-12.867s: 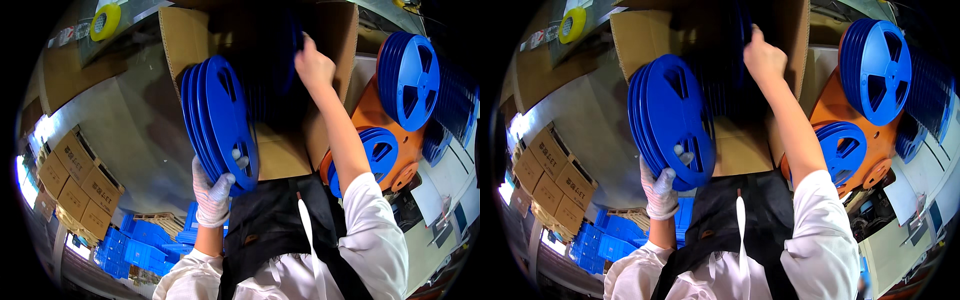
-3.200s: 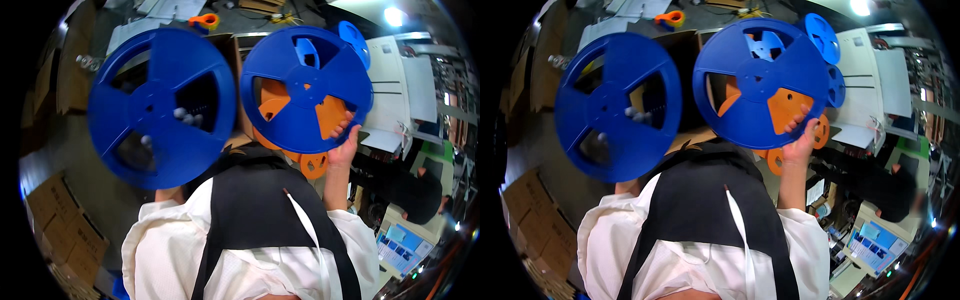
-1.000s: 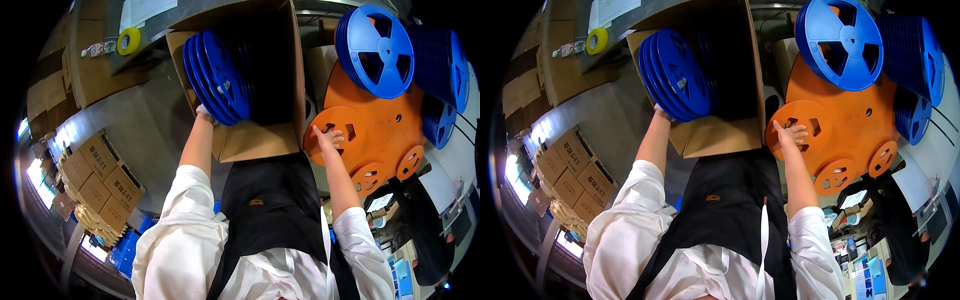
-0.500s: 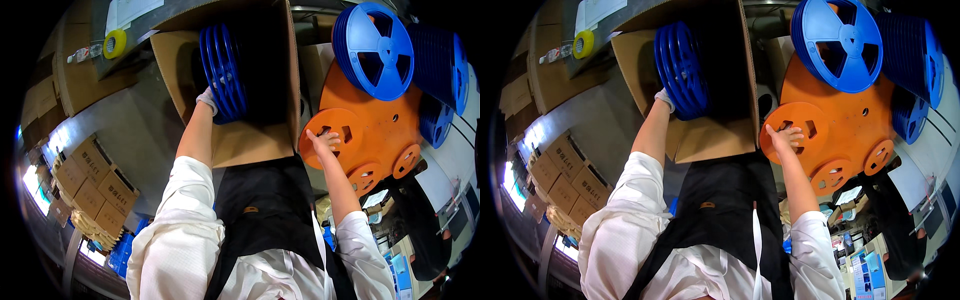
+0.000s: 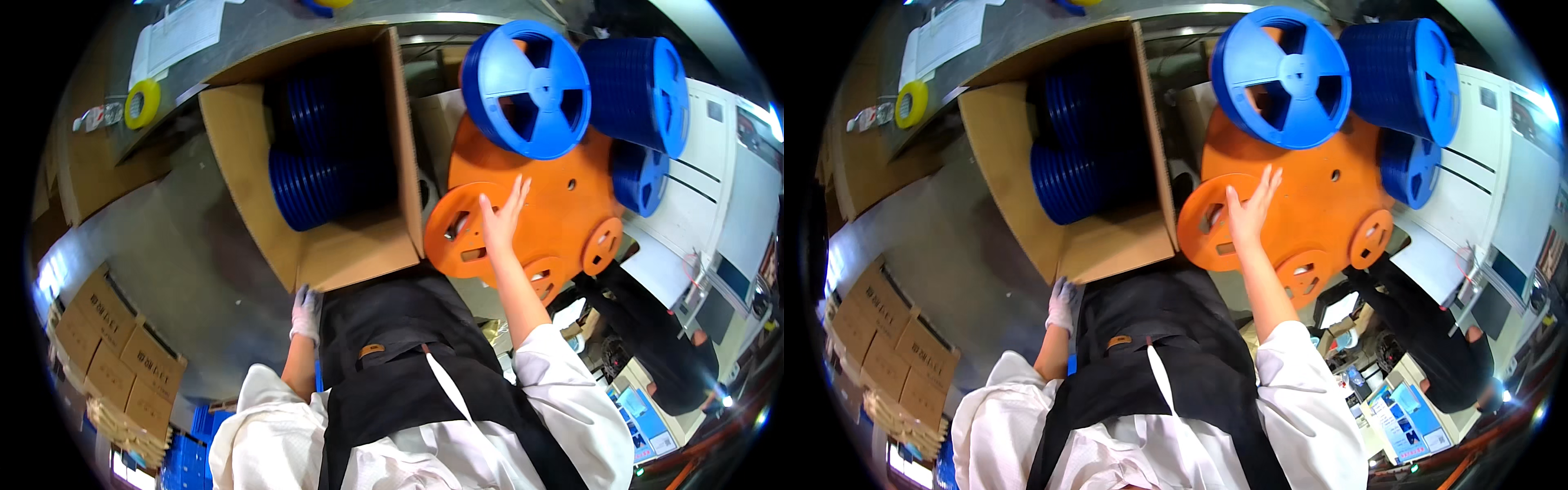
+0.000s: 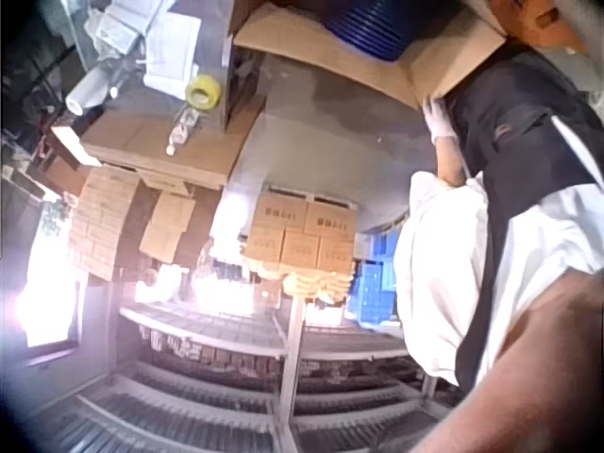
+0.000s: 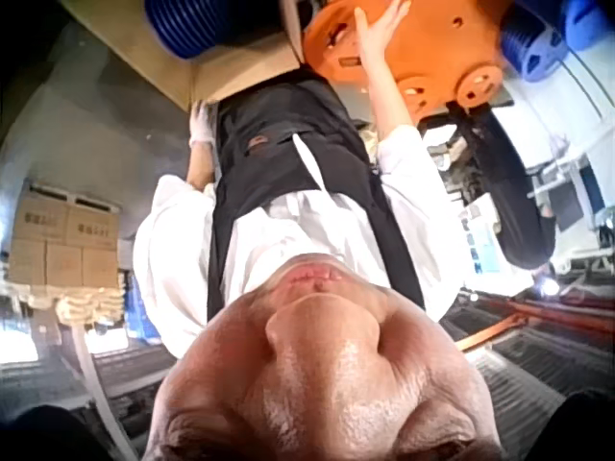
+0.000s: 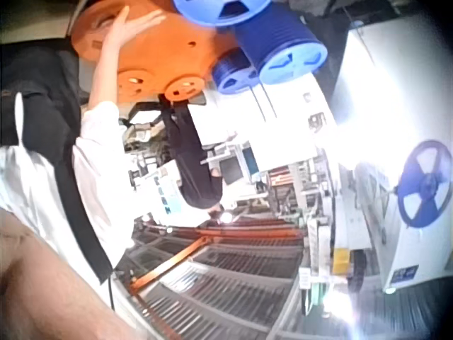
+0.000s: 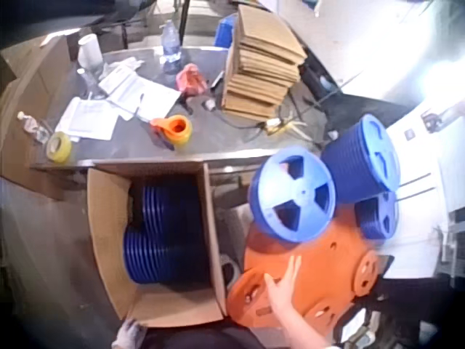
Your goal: The person packs blue plastic spools into a cardboard box. They pick up the spools from a stack on a table, inspect them briefly, and place them vertically into the box. The person continues this process, filling the box with spools until it is full.
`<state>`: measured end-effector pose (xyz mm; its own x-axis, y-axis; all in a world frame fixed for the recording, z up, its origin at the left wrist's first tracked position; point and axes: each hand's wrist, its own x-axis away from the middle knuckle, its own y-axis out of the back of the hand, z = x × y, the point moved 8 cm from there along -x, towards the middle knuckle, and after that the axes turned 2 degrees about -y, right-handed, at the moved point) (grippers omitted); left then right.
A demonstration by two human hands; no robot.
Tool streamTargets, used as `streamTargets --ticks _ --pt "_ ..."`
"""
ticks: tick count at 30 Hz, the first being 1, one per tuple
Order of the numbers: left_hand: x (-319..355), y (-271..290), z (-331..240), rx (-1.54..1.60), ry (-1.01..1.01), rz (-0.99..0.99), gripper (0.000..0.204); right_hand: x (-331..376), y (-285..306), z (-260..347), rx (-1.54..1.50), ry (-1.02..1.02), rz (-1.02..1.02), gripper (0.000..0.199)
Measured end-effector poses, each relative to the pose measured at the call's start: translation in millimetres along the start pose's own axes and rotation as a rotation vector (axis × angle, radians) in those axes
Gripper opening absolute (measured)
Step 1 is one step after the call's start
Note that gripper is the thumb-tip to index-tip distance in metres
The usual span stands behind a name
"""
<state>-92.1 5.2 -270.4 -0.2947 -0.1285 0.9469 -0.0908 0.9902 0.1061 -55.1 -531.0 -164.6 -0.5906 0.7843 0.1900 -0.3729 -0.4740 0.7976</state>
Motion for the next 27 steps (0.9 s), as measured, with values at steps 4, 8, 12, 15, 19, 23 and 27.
streamTargets --ticks 4,8,12,15,19,23,27 --pt "9.3 -1.4 36.9 0.213 0.086 0.063 0.043 -92.9 21.3 52.7 0.166 0.396 -0.025 0.069" --pt "-14.5 14.5 95.4 0.008 -0.040 0.074 0.041 -179.4 -35.2 31.9 0.553 0.137 0.427 0.083" --pt "-6.2 11.8 112.1 -0.317 -0.295 0.061 0.037 -190.8 -77.3 17.4 0.529 0.143 0.485 0.089" --pt "-0.8 5.3 120.4 -0.218 -0.239 0.053 0.039 -169.1 -63.8 12.0 0.569 0.103 0.406 0.071" --pt "25.1 -9.2 69.5 -0.017 -0.200 0.147 0.042 -125.0 -0.9 48.0 0.540 0.176 0.386 0.050" --pt "-14.9 26.0 51.6 -0.073 -0.373 0.186 0.042 -72.8 95.1 114.1 0.123 0.151 0.194 0.026" --pt "12.0 14.9 -26.6 -0.192 -0.326 0.122 0.044 22.6 189.9 169.5 -0.809 -0.098 0.338 0.032"
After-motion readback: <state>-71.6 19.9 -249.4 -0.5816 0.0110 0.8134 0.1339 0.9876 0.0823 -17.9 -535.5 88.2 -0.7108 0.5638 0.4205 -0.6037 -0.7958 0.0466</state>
